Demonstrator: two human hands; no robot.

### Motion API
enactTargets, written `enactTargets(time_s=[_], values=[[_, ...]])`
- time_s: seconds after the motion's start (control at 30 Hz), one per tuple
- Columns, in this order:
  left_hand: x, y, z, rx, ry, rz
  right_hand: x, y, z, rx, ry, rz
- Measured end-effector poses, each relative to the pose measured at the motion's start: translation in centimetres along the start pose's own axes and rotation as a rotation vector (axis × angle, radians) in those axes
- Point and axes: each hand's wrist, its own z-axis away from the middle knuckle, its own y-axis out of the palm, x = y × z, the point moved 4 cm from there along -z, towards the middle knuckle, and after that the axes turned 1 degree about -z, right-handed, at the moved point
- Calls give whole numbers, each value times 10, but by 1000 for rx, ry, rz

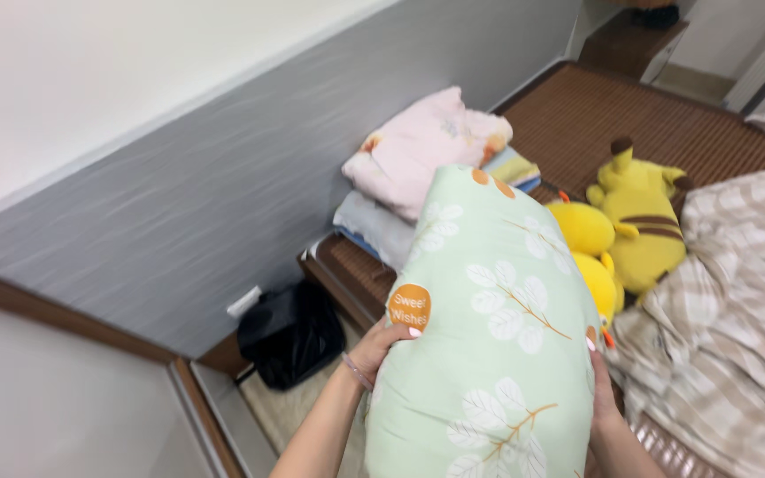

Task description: The person folds a light green patterned comforter on a bamboo mat, then places it on a stack of other bedding. They then pick up a beige checkered comforter, shake it out, and fold it on the mat.

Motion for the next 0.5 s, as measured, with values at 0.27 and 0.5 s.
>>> enactTargets(time_s=[0.27, 0.5], values=[[-115, -78, -161, 108, -90, -170, 39, 106, -111, -99, -41, 7], [-228, -142, -298, 143, -121, -235, 87, 246, -199, -118, -116, 4]])
